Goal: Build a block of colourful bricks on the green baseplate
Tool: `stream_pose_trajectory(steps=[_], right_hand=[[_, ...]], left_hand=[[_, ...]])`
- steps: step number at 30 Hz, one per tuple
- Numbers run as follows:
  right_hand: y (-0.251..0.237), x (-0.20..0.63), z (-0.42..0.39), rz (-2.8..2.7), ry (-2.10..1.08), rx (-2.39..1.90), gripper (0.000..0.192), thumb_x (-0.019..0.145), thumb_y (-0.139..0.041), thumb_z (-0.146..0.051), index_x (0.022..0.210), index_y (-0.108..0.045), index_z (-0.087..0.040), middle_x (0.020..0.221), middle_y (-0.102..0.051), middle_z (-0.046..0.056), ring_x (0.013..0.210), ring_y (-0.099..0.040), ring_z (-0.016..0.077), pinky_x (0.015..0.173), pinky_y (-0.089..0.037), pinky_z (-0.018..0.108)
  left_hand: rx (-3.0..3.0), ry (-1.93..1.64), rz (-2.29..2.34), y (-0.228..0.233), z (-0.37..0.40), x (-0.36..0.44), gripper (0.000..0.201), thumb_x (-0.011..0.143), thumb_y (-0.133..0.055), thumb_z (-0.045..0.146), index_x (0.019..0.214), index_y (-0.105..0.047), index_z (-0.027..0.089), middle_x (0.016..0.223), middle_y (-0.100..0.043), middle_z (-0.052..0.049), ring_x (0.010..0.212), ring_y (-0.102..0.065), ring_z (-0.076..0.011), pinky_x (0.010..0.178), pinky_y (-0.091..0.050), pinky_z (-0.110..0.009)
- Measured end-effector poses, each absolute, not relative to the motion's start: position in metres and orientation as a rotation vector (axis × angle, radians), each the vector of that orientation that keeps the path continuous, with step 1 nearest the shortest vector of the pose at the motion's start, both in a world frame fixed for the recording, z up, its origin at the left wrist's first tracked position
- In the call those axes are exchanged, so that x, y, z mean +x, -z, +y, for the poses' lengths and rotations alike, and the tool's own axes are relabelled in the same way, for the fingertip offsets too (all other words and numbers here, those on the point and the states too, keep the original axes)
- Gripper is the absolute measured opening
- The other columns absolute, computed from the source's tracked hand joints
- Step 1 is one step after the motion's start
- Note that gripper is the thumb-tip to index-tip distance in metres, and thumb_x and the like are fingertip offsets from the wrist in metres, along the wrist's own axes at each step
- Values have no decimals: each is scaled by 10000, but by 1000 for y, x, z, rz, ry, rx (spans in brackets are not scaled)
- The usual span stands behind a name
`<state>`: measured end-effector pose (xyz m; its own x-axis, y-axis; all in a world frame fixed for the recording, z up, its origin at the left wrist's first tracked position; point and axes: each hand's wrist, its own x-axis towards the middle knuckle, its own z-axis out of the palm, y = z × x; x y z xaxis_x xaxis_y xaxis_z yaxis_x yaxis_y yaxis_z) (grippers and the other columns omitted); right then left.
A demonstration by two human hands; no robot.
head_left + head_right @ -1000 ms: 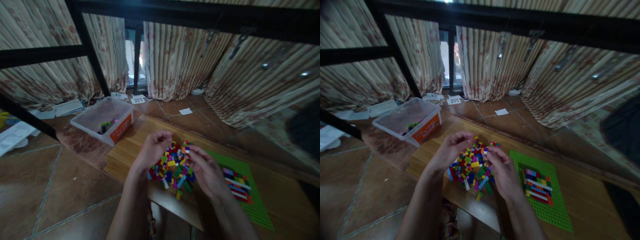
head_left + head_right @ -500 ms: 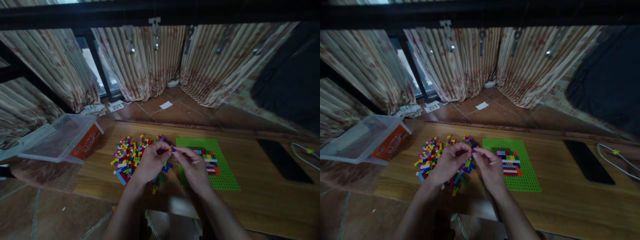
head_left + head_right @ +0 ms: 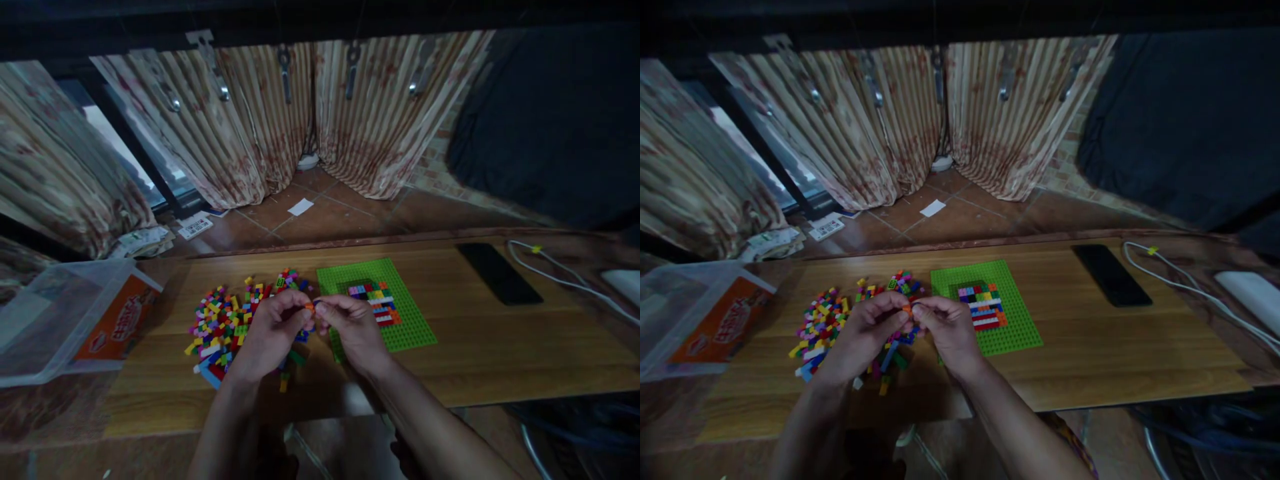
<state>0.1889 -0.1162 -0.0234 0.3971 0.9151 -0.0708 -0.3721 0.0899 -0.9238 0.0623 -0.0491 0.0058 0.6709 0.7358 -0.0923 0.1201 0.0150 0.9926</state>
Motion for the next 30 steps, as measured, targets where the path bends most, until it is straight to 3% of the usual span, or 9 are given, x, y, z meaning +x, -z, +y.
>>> stream_pose_trajectory(steps=[5,11,15,26,30], right_hand=[[30,192,-119,-700,-1038,-1211,218,751,-726,-411,781,-731,-195,641,-668,-14,537,-560,112,521,-481,249],[43,188,-130,-1486,-598,-1717,123,864,-595,-178,843,-715,-190,818,-688,43,780,-632,181,745,-481,317],[48,181,-134,-1712,-452,-1845,151,883,-559,-136,857,-704,-173,847,-663,63,819,-638,200,770,-488,319],[41,186,-136,-1608,-387,-1691,162,914,-544,-175,926,-704,-200,893,-658,40,839,-630,160,772,-489,273],[32,207,-144,-1477,-368,-1713,114,891,-592,-211,862,-703,-212,825,-687,12,741,-642,144,696,-487,261]], left_hand=[[1486,-510,755,-4,-42,55,167,813,-630,313,841,-593,152,732,-613,-14,674,-572,-131,658,-460,-249],[1739,-484,897,7,-26,36,124,816,-584,275,778,-590,157,676,-572,15,632,-509,-114,604,-394,-228],[1863,-468,943,11,-24,31,135,831,-558,275,806,-624,161,711,-601,12,663,-524,-121,622,-396,-232],[2009,-366,1040,11,-23,36,183,841,-506,247,869,-669,168,797,-692,-17,729,-610,-161,675,-428,-267],[2075,-312,1110,9,-23,37,207,847,-496,229,888,-692,179,769,-696,-12,681,-606,-160,650,-420,-268]])
